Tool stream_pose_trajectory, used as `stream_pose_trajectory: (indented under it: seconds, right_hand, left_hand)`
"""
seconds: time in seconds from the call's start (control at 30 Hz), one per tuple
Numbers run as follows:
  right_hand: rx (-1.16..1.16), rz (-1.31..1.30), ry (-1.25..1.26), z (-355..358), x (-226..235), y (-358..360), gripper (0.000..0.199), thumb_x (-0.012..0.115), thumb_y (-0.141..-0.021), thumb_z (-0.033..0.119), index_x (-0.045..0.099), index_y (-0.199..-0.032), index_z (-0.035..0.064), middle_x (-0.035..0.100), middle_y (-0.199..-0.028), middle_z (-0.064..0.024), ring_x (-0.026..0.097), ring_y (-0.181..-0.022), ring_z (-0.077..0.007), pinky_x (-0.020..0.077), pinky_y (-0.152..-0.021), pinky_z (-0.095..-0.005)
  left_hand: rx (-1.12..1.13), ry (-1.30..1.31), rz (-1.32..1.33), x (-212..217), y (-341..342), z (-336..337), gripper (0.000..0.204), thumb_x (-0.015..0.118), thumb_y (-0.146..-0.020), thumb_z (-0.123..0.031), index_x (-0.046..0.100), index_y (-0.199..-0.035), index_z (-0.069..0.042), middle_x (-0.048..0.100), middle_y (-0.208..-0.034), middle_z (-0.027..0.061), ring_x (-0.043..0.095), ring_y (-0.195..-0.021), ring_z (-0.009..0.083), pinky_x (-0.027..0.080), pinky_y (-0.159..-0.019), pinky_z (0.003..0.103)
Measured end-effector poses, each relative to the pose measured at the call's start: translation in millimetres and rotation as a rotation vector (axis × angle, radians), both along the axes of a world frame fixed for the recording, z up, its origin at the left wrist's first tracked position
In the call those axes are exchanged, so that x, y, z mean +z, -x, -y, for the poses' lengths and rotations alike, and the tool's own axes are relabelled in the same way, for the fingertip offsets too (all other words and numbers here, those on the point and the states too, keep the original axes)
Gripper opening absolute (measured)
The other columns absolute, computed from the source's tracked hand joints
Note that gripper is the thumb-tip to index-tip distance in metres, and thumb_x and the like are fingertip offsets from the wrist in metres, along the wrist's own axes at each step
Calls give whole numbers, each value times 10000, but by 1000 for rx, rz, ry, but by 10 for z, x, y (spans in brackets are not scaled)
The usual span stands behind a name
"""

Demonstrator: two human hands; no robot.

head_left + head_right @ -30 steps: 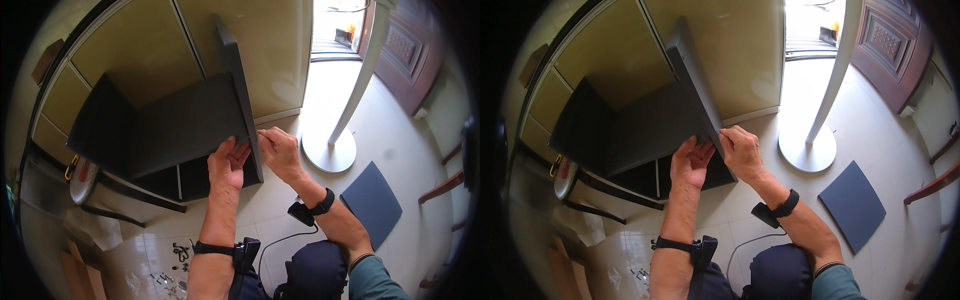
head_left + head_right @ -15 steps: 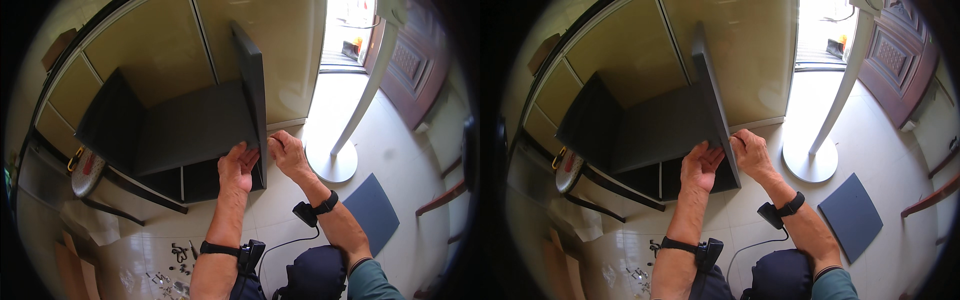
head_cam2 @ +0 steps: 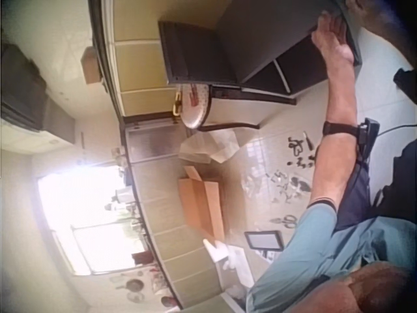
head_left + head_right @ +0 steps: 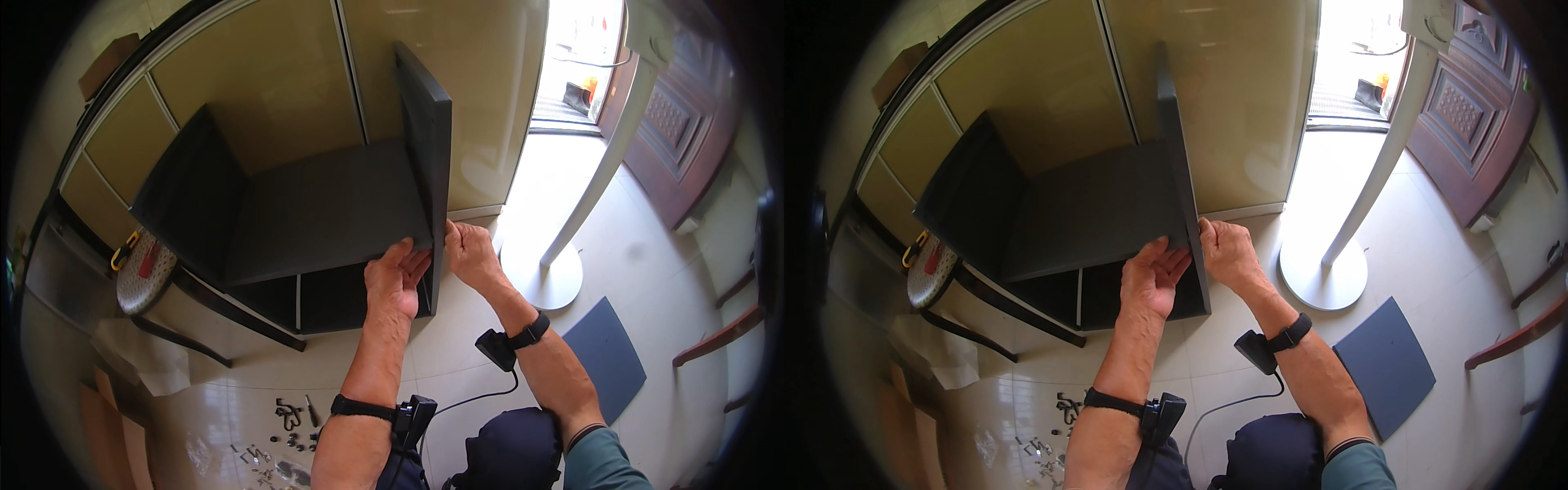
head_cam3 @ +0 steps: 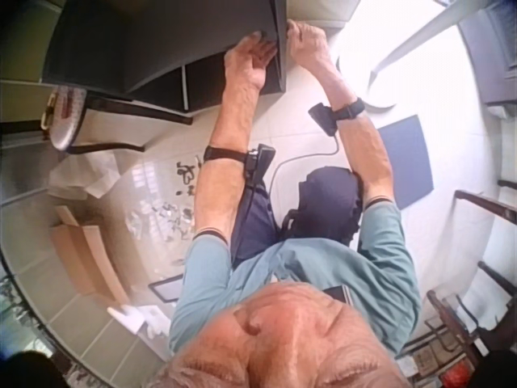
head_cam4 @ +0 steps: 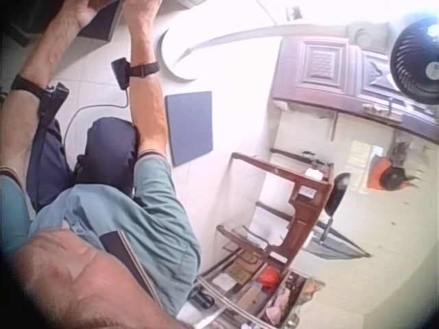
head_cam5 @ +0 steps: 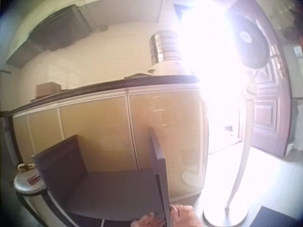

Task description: The person assembles a small shelf unit by hand and using a screwdriver, attaching panels with screws and connectors.

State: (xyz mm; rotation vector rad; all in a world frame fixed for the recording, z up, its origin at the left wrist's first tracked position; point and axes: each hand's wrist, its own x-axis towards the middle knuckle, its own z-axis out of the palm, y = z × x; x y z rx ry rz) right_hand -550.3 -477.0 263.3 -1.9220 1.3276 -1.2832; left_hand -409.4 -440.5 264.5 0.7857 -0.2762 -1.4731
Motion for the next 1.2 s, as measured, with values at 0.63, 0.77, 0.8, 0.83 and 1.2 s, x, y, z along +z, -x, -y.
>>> stream_pose_trajectory:
  seconds: [0.63, 0.77, 0.8, 0.83, 1.2]
  right_hand:
    - [0, 154, -97, -96, -104, 1, 370, 460, -992, 322, 558, -859, -10, 577, -634, -147, 589, -592, -271, 468, -590, -390]
    - [31, 128, -138, -164, -14, -8, 263, 490, -971, 236, 552, -911, -12, 594, -699, -191, 592, -665, -360, 464, -642, -422]
    - [11, 105, -47, -144, -8, -10, 262, 490, -969, 223, 556, -883, -16, 590, -697, -203, 580, -661, -384, 458, -639, -429]
    - [9, 105, -45, -104, -20, -3, 262, 490, -969, 223, 556, -883, -16, 590, -697, -203, 580, -661, -384, 458, -639, -429]
    - [-12, 191, -521, -65, 73, 55, 500, 448, -989, 360, 540, -683, -24, 524, -552, -151, 561, -551, -245, 433, -558, -385]
  left_hand:
    - [2, -12, -48, -87, -57, 41, 166, 676, -797, -93, 648, -949, -32, 704, -931, 144, 671, -910, 299, 479, -967, 453]
    - [13, -7, -50, -80, -37, 29, 163, 677, -794, -93, 652, -943, -33, 705, -935, 146, 670, -915, 301, 476, -969, 454]
    - [14, -8, -52, -74, -24, 31, 172, 679, -793, -93, 651, -952, -32, 704, -943, 147, 669, -924, 301, 475, -971, 452]
    - [12, -6, -52, -72, -17, 36, 172, 679, -793, -93, 651, -952, -32, 704, -943, 147, 669, -924, 301, 475, -971, 452]
    - [9, -9, -50, -49, -34, 12, 244, 719, -730, -75, 651, -956, -15, 701, -924, 131, 678, -888, 295, 500, -943, 440]
